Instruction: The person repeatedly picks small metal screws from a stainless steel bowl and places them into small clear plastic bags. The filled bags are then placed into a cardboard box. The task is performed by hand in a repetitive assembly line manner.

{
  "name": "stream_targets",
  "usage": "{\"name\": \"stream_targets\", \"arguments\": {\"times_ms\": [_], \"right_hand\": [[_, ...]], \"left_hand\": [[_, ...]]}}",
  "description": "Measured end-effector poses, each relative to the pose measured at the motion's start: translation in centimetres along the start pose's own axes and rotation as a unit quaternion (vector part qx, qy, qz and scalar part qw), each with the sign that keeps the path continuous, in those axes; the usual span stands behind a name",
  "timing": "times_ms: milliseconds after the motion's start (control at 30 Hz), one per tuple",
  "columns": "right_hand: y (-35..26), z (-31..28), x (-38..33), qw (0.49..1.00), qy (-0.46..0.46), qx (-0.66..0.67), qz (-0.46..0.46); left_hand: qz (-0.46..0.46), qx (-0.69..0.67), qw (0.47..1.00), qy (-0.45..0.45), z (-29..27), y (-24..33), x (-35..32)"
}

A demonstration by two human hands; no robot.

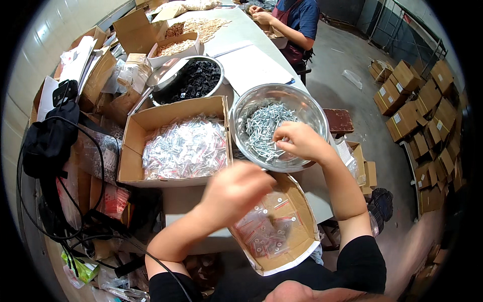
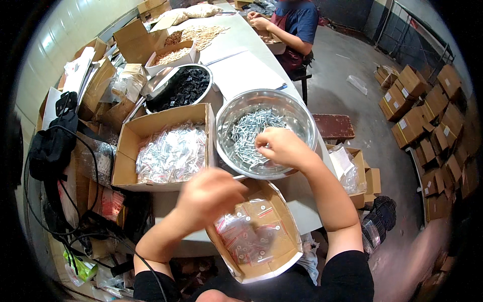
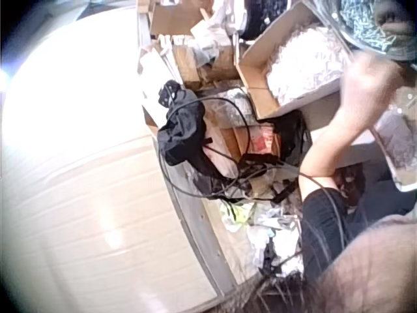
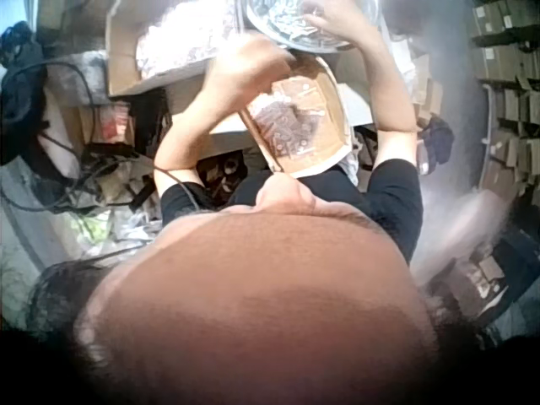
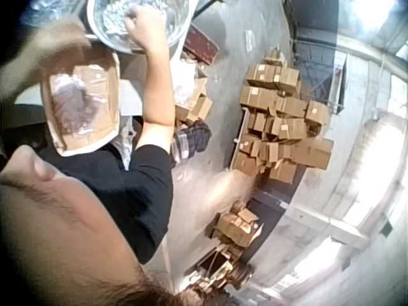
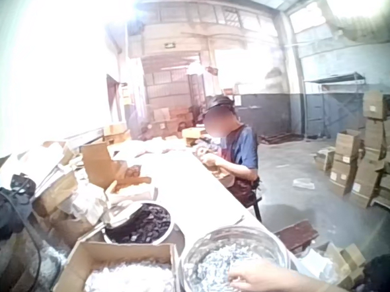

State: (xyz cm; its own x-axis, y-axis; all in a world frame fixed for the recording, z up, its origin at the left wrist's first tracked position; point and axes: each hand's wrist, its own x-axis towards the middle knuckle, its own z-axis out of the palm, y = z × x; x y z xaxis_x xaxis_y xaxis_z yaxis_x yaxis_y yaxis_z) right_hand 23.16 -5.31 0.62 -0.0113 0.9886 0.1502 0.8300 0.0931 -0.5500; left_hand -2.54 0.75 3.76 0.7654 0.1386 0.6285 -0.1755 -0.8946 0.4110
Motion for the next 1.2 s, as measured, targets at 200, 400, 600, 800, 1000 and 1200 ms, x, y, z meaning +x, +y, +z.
{"name": "stream_targets", "arguments": {"times_ms": [200,400,600,800,1000,1200], "right_hand": [[0.1,1.0,-0.1,0.979,-0.124,-0.142,0.075],[1.0,1.8,0.2,0.959,-0.145,-0.226,0.093],[0.7,1.9,0.4,0.961,-0.150,-0.219,0.077],[-0.5,1.4,0.3,0.969,-0.154,-0.162,0.108],[0.2,1.9,0.6,0.964,-0.149,-0.203,0.083],[1.2,1.5,0.3,0.971,-0.105,-0.213,0.037]], "left_hand": [[0.021,0.050,0.953,-0.298,6.1,2.0,-4.7],[-0.022,0.042,0.953,-0.300,6.6,2.1,-4.6],[-0.138,-0.115,0.979,-0.102,5.4,1.5,-2.9],[-0.132,-0.164,0.975,-0.071,5.8,1.3,-3.0],[-0.065,-0.128,0.989,-0.033,5.6,1.2,-2.5],[-0.086,-0.141,0.985,-0.056,5.0,1.4,-2.6]]}}
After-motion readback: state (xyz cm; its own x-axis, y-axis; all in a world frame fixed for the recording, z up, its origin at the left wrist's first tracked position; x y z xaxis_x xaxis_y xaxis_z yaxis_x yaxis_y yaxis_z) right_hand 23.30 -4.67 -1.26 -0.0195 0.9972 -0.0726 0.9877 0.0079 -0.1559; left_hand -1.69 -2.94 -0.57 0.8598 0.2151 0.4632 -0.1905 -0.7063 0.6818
